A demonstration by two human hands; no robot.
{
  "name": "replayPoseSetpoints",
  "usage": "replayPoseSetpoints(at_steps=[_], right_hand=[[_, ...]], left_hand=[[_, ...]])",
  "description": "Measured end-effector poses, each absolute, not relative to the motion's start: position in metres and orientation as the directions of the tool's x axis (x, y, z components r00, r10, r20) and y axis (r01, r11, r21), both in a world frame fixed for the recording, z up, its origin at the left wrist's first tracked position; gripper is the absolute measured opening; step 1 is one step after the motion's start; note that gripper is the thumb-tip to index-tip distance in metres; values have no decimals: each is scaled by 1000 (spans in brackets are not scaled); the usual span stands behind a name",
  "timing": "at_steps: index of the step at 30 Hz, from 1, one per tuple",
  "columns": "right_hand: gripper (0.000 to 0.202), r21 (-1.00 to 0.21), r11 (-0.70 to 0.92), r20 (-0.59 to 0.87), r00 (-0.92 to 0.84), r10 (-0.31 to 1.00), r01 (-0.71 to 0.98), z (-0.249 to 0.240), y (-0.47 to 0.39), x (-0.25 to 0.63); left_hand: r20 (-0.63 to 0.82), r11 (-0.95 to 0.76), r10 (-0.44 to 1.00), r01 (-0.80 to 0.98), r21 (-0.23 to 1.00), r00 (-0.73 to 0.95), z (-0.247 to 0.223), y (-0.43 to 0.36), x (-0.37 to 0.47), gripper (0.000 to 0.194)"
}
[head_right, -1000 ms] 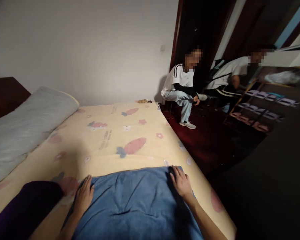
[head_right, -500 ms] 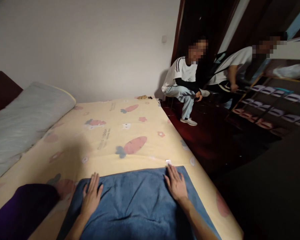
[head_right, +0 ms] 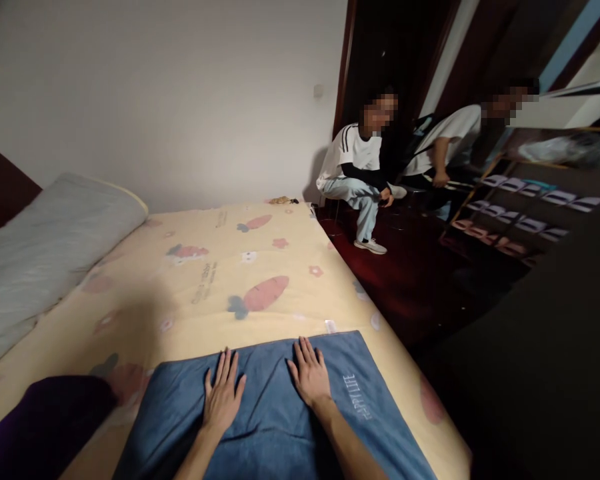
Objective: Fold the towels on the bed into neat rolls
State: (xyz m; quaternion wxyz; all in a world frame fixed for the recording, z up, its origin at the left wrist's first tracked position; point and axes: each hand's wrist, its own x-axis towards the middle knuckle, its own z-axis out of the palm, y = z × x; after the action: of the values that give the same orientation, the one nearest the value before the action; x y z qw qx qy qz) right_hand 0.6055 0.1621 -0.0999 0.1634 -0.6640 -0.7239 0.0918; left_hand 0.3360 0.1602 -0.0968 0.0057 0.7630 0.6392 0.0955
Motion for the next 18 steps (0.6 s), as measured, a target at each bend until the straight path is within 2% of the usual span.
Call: replayPoseSetpoints(at_steps=[3, 8, 12, 15, 18], right_hand=[[61, -365, 101, 91, -72, 993, 925, -102, 158, 610], [58, -361, 96, 179, -32, 983, 928, -106, 146, 617], [61, -349, 110, 149, -61, 987, 931, -104, 133, 622], [57, -350, 125, 192, -60, 980, 929, -101, 117, 615], [55, -348, 260, 213, -194, 958, 901, -105, 94, 597]], left_hand=[[52, -165, 986, 976, 140, 159, -96, 158, 330, 56], [156, -173, 976, 976, 129, 153, -92, 151, 326, 56], [61, -199, 979, 972, 128, 193, -91, 137, 323, 54], [138, -228, 968, 967, 114, 212, -89, 119, 326, 56], [210, -344, 924, 935, 86, 320, -94, 98, 335, 59]])
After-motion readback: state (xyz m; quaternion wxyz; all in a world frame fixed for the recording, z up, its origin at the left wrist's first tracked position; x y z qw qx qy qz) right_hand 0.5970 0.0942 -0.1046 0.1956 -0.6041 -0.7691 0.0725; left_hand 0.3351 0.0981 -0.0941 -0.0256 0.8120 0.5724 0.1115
